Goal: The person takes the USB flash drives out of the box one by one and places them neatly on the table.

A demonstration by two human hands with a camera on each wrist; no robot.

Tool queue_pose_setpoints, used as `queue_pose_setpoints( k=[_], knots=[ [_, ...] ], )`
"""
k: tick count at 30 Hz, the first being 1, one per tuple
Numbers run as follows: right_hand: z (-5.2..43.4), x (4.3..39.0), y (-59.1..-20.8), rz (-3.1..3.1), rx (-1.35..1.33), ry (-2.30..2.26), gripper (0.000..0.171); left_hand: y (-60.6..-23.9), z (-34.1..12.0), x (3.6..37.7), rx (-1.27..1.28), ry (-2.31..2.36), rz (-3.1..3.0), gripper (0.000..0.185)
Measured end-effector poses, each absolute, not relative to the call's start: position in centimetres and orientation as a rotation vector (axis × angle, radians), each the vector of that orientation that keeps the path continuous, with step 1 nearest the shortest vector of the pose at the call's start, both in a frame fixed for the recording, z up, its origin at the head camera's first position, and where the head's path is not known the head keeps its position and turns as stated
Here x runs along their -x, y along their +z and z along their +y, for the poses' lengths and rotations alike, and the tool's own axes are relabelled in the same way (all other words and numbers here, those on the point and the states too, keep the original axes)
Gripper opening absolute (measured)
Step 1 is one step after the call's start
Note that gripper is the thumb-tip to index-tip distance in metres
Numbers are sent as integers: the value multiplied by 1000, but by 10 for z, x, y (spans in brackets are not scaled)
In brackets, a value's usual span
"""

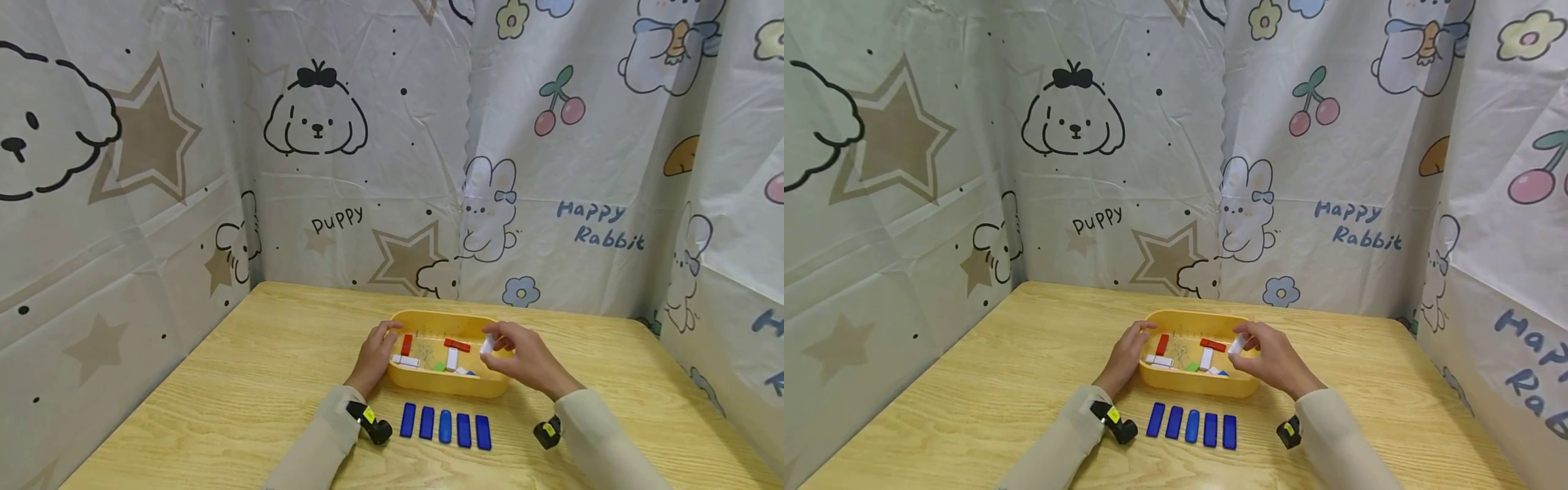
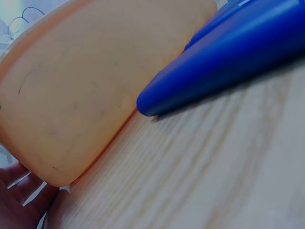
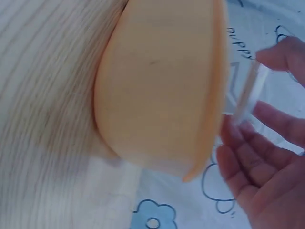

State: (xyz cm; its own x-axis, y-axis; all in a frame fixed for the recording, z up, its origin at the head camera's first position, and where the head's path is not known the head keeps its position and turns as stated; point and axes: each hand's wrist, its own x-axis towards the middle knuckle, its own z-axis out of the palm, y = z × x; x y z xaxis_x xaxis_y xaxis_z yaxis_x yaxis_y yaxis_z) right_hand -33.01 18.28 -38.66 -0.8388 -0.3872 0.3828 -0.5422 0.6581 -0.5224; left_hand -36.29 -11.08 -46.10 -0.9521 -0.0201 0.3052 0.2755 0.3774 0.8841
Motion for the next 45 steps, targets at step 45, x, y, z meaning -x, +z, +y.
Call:
queue_pose_setpoints(
  k=[45],
  knots=[
    [198, 274, -374, -3156, -1121, 833, 29, -463, -110, 365, 237, -1602, -2362, 28]
  ],
)
